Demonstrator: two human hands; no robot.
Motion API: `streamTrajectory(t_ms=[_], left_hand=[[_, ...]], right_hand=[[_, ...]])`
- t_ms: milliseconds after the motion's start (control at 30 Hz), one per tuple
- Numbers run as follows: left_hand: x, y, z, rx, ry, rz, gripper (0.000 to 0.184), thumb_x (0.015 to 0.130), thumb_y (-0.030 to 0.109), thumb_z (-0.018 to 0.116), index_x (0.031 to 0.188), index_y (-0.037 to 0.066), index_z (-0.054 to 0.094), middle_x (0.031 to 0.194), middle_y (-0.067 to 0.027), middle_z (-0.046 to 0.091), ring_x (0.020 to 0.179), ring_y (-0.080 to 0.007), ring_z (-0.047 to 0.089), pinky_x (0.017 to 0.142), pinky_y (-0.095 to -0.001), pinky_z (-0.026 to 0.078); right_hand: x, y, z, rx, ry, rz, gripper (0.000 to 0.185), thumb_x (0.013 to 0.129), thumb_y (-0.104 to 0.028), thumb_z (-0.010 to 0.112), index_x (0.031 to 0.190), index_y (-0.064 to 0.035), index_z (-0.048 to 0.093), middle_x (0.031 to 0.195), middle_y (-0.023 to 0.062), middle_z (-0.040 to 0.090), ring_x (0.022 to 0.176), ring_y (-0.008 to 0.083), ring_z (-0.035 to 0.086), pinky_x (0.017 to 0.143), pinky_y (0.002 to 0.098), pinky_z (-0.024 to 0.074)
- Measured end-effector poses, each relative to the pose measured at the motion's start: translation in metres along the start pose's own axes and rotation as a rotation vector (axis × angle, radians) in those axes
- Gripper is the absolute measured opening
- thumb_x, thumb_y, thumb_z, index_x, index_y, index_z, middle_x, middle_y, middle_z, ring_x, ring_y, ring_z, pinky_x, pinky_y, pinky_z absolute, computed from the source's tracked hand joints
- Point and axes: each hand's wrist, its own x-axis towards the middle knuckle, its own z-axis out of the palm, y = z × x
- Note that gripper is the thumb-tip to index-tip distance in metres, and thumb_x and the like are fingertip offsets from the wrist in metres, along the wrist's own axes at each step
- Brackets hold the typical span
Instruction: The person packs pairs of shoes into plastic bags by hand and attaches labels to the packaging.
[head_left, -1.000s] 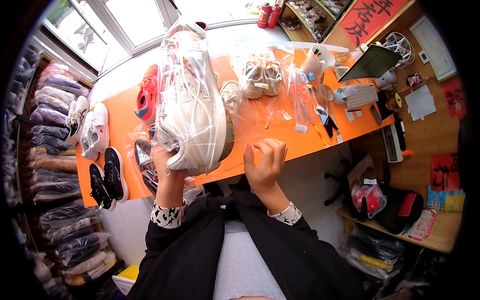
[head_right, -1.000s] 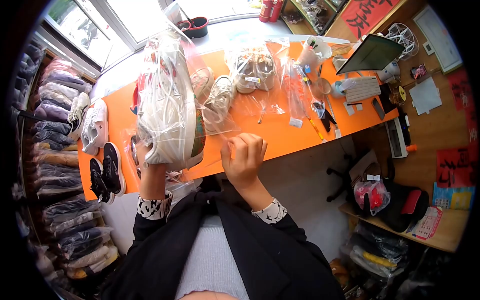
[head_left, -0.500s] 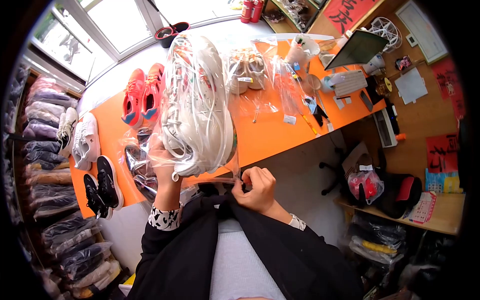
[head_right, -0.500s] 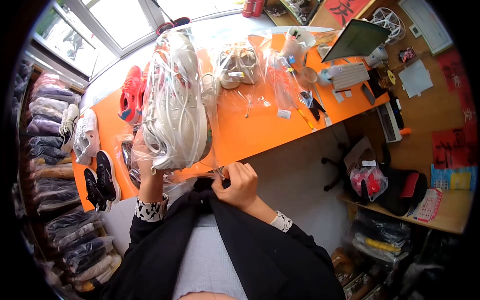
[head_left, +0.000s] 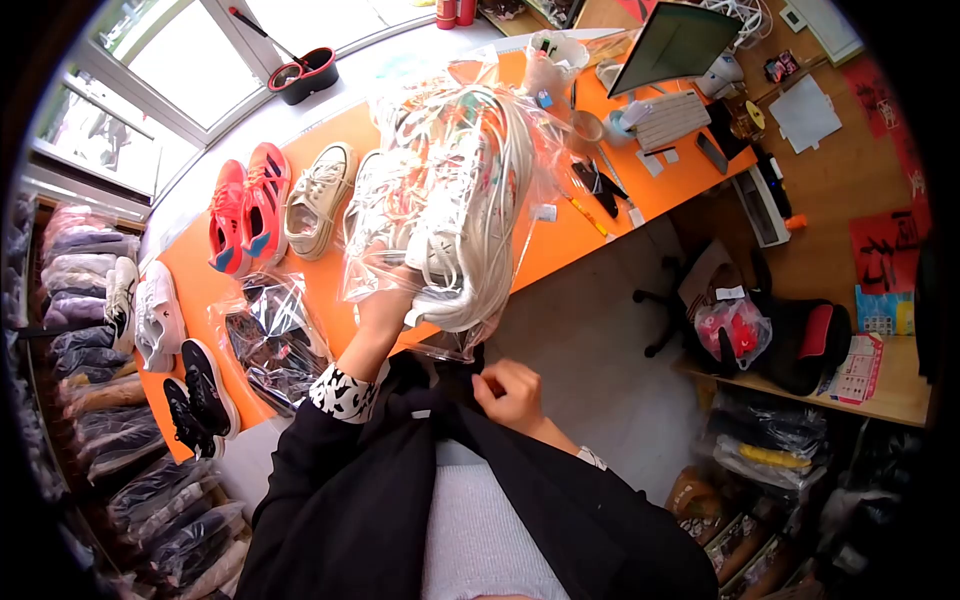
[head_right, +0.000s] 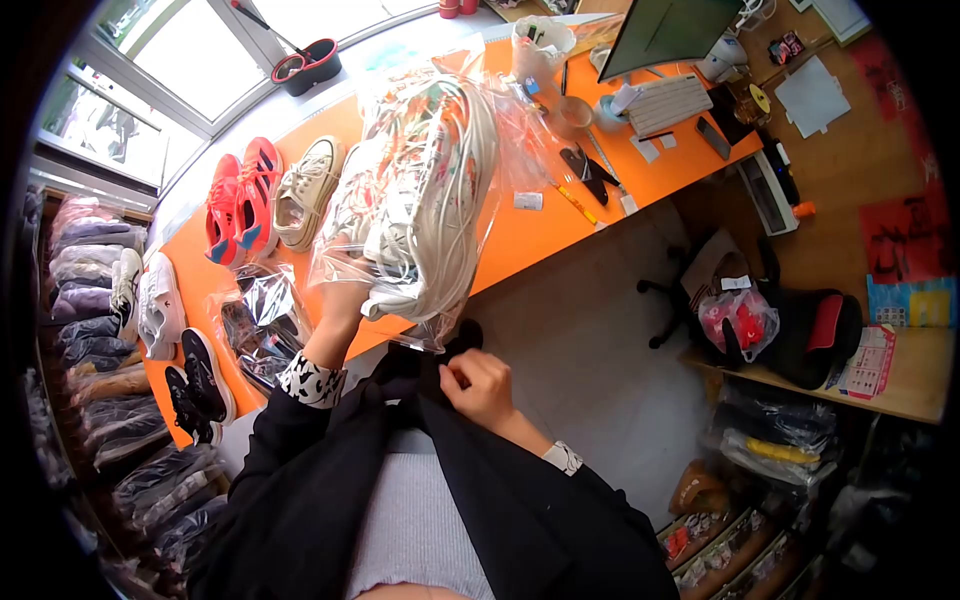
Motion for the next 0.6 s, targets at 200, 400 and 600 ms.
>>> streamTrajectory(t_ms=[200, 400, 600], left_hand=[[-0.006, -0.039, 0.043, 0.252, -0.110, 0.015, 0.020, 0.083, 0.010, 0.062, 0.096, -0.004, 0.065, 0.086, -0.0153, 0.068, 0.073, -0.0229, 0.063, 0.068, -0.0361, 0.049], [0.013, -0.056, 0.058, 0.350, -0.030, 0.005, 0.025, 0.081, 0.017, 0.064, 0.094, -0.005, 0.066, 0.076, -0.0120, 0.068, 0.068, -0.0169, 0.061, 0.064, -0.0334, 0.048], [0.005, -0.049, 0.064, 0.381, -0.001, 0.047, 0.026, 0.080, 0.026, 0.065, 0.077, 0.001, 0.060, 0.063, -0.0168, 0.059, 0.060, -0.0357, 0.057, 0.062, -0.0487, 0.043]], right_hand=[[0.029, 0.041, 0.024, -0.397, 0.362, 0.035, 0.036, 0.073, -0.014, 0.073, 0.097, -0.0042, 0.048, 0.092, 0.0161, 0.049, 0.079, 0.0333, 0.055, 0.063, 0.0438, 0.0453], [0.025, 0.070, 0.004, -0.329, 0.421, -0.081, 0.013, 0.079, 0.001, 0.066, 0.077, -0.0006, 0.053, 0.069, 0.0099, 0.052, 0.052, 0.0278, 0.051, 0.048, 0.0365, 0.0430], [-0.009, 0.076, 0.002, 0.149, 0.022, 0.223, 0.007, 0.079, -0.003, 0.062, 0.073, -0.0017, 0.059, 0.071, 0.0135, 0.063, 0.057, 0.0314, 0.061, 0.051, 0.0377, 0.0480]])
